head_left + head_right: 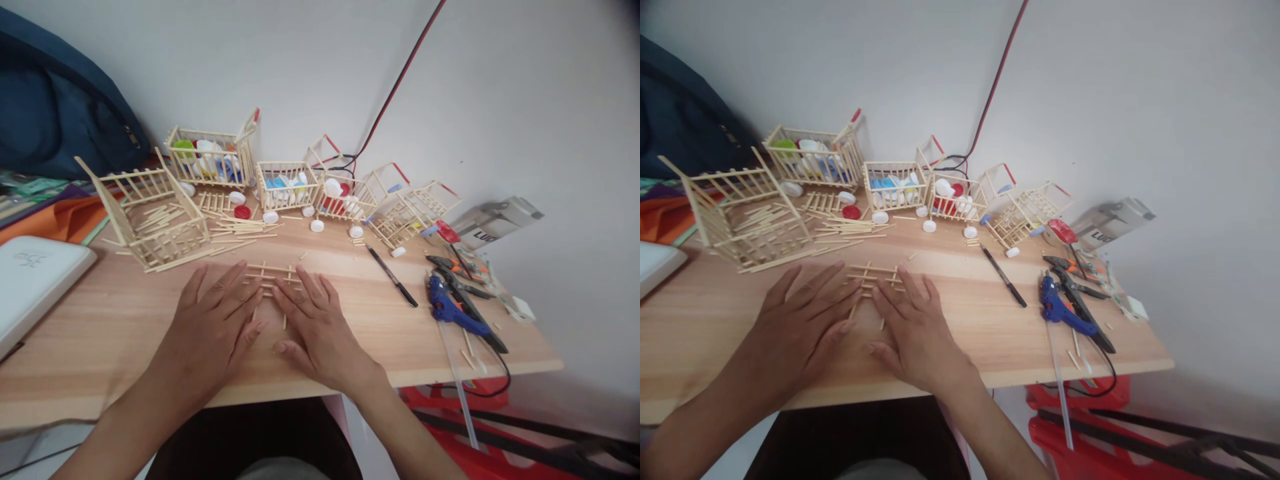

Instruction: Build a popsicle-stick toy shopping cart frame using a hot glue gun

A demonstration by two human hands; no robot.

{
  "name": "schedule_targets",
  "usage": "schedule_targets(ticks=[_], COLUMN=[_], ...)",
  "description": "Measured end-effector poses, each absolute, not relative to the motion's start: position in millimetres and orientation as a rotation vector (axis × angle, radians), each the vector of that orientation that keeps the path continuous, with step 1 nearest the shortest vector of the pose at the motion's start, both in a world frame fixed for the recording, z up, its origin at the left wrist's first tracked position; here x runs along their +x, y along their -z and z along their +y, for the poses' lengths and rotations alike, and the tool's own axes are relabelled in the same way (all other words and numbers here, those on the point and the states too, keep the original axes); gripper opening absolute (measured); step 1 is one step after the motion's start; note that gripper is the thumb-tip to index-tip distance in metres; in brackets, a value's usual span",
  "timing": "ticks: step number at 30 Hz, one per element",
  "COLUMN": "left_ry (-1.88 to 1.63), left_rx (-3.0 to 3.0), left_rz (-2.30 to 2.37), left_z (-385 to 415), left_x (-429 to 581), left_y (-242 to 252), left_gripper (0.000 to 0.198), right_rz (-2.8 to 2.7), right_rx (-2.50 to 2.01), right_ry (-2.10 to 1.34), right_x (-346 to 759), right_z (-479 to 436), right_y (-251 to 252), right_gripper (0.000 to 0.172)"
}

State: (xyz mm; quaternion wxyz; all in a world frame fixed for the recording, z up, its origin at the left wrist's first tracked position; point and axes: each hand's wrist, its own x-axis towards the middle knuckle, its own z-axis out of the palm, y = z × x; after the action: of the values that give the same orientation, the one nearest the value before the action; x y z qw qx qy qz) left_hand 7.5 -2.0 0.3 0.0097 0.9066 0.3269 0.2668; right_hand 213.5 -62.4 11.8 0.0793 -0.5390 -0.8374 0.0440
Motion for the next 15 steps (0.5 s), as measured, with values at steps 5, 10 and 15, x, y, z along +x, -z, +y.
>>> schedule_targets(ticks=[5,10,15], left_ry=[-0.851,-0.823,-0.794], left_rx=[2.834,2.843,2.849], left_rz=[1.005,1.022,1.041], left_z=[-2.3,-2.3,-2.1], left_x=[6.9,7.4,7.5], left_y=[-2.0,-2.1,-2.0], left_gripper=[0.039,0.038,0.038], right_rz=[-2.507,-2.519,-2.497], right_rx=[-1.603,-1.619,-1.629], right_ry=[-0.122,-0.139,-0.155], right_x=[213.5,212.4,212.1], right_z=[-62.6,-62.2,-62.8], right_y=[-12.4,-12.6,-12.1], right_gripper=[0.068,0.068,0.067])
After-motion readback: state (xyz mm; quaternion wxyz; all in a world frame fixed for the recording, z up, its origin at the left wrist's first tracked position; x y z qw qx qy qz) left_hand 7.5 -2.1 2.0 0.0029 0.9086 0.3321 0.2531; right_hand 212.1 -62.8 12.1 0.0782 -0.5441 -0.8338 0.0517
